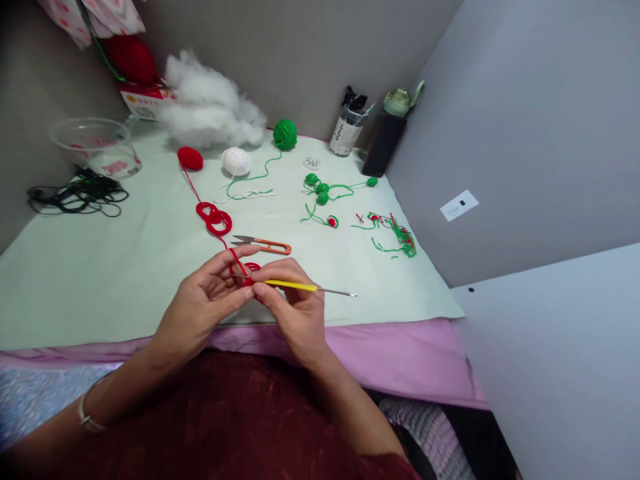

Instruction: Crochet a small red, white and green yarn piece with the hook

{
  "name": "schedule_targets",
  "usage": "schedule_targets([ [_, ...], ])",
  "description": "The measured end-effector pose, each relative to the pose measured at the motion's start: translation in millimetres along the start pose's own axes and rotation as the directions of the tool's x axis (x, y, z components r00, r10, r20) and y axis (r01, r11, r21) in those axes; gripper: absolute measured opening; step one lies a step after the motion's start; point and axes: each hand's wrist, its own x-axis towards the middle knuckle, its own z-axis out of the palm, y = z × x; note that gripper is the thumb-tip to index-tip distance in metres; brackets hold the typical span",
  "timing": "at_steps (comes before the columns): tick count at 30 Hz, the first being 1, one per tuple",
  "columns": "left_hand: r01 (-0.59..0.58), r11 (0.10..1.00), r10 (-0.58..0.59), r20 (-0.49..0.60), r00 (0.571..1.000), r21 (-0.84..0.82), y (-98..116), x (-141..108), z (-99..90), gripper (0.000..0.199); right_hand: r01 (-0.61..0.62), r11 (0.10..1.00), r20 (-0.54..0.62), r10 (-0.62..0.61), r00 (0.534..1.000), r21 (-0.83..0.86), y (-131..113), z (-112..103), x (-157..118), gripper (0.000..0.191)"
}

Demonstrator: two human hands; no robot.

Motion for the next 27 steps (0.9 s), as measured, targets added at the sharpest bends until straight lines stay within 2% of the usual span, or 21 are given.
schedule_targets([
  [4, 0.07, 0.996, -0.069, 0.018, 0.997, -0.06, -0.6, 1.9, 2.0, 0.052, 0.024, 0.999, -0.089, -0.027, 0.996, -0.035, 2.9, -0.3, 2.0, 0.012],
  [7, 0.07, 0.995, -0.068, 0.027, 0.997, -0.077, -1.6, 3.7, 2.5, 0.05, 0.019, 1.0, -0.145, -0.022, 0.989, -0.023, 5.6, 0.1, 0.8, 0.011],
  [9, 0.064, 0.996, -0.063, 0.026, 0.998, -0.066, -1.4, 4.5, 2.0, 0.05, 0.001, 1.0, -0.126, -0.002, 0.992, -0.003, 5.2, 0.1, 0.3, 0.012],
  [14, 0.021, 1.0, -0.021, 0.008, 1.0, -0.005, 3.8, 4.7, -0.7, 0.051, -0.023, 1.0, 0.036, 0.023, 0.999, 0.012, 0.4, -2.5, 3.6, 0.006],
  [18, 0.016, 1.0, -0.016, 0.003, 1.0, 0.025, 8.0, 4.1, -2.5, 0.048, -0.059, 0.997, 0.046, 0.057, 0.997, 0.044, 3.0, -2.3, 4.3, 0.003],
  [22, 0.062, 0.992, -0.056, 0.054, 0.997, -0.112, 6.8, 4.1, -3.1, 0.042, -0.034, 0.993, -0.062, 0.041, 0.997, 0.111, 5.1, 1.8, 1.8, 0.006],
  [27, 0.185, 0.937, -0.143, 0.158, 0.977, -0.296, 2.2, 4.5, -1.6, 0.031, 0.074, 0.997, -0.156, -0.075, 0.985, -0.011, 0.4, 4.2, -0.1, 0.008],
])
